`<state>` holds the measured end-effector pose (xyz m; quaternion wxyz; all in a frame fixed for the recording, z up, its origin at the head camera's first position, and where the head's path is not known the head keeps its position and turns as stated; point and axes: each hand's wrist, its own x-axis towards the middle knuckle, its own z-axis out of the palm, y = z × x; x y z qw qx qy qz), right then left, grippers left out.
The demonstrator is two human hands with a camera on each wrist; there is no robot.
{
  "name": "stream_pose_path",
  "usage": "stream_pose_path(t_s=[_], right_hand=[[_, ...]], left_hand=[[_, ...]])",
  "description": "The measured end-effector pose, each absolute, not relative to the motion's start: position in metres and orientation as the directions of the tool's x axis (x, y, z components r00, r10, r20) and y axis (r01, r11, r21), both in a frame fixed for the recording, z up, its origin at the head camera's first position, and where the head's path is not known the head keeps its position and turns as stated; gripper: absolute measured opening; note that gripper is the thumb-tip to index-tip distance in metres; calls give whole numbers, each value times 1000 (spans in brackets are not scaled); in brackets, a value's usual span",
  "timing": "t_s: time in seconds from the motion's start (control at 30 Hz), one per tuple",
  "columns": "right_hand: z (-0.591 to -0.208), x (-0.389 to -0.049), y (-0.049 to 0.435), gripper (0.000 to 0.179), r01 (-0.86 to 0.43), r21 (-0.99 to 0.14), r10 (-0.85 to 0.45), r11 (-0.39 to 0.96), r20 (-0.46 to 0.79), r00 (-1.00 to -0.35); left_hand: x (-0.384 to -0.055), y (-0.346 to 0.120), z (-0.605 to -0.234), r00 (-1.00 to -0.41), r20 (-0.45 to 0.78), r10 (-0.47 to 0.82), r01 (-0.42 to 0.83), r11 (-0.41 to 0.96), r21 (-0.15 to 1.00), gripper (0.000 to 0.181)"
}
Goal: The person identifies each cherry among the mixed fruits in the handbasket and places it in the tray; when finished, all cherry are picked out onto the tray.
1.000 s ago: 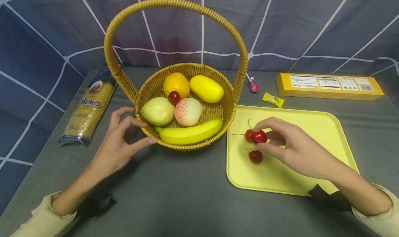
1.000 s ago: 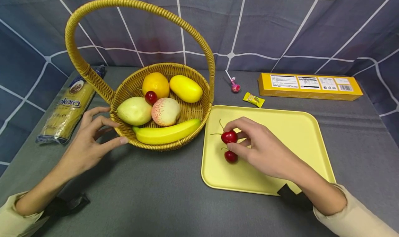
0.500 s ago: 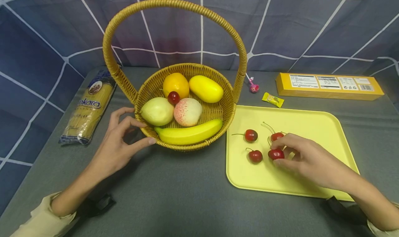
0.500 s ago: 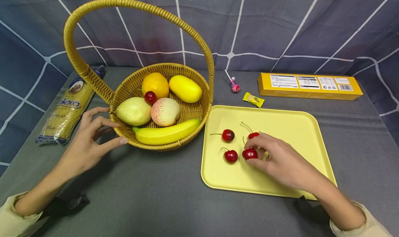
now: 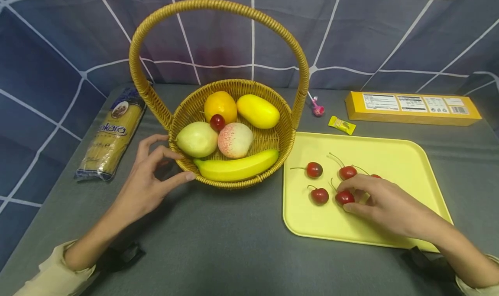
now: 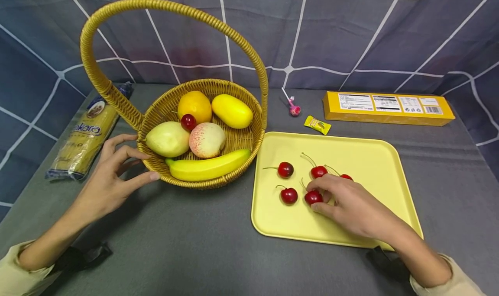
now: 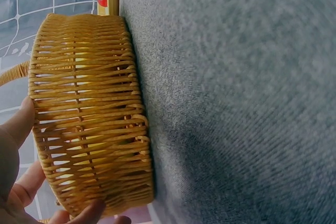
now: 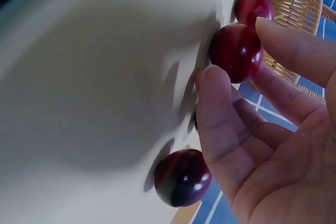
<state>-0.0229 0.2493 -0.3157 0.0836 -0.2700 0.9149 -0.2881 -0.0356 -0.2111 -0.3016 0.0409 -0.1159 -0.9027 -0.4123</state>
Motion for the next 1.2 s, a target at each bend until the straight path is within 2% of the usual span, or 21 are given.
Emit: stream_pose_path(t_s=[0.17,0.4,0.53,0.67,0.8,1.0,1.2], right_hand=[[-311,-22,249,28,-438,-550,-521,712,5,-853],[-295,-24,241,30,-476,-541,-509,693,100,-855],[-284,-28,228,28,-482,-584,-509,653,132,-850],[-278,-33,206,27,-452,-684,-504,572,142,-852],[-274,-42,179,25,-485,-724,-522,491,202,-829],[-262,-60,143,26,-586,-671,-577,455,280,-768],[-249,-86,99,31,-617,-635,-652,464,226,-724]], left_hand=[[-35,-211,-301,-971,161,174,236,635,735,33],[-36,-211,-302,-969,165,185,245,630,737,34],[-36,-211,-302,-969,165,184,245,633,735,34],[-36,-211,-302,-970,164,177,240,639,731,34],[-36,-210,-301,-972,158,172,232,643,730,34],[-36,-209,-301,-973,150,173,227,643,731,34],[-35,-211,-300,-973,156,171,230,646,728,34]])
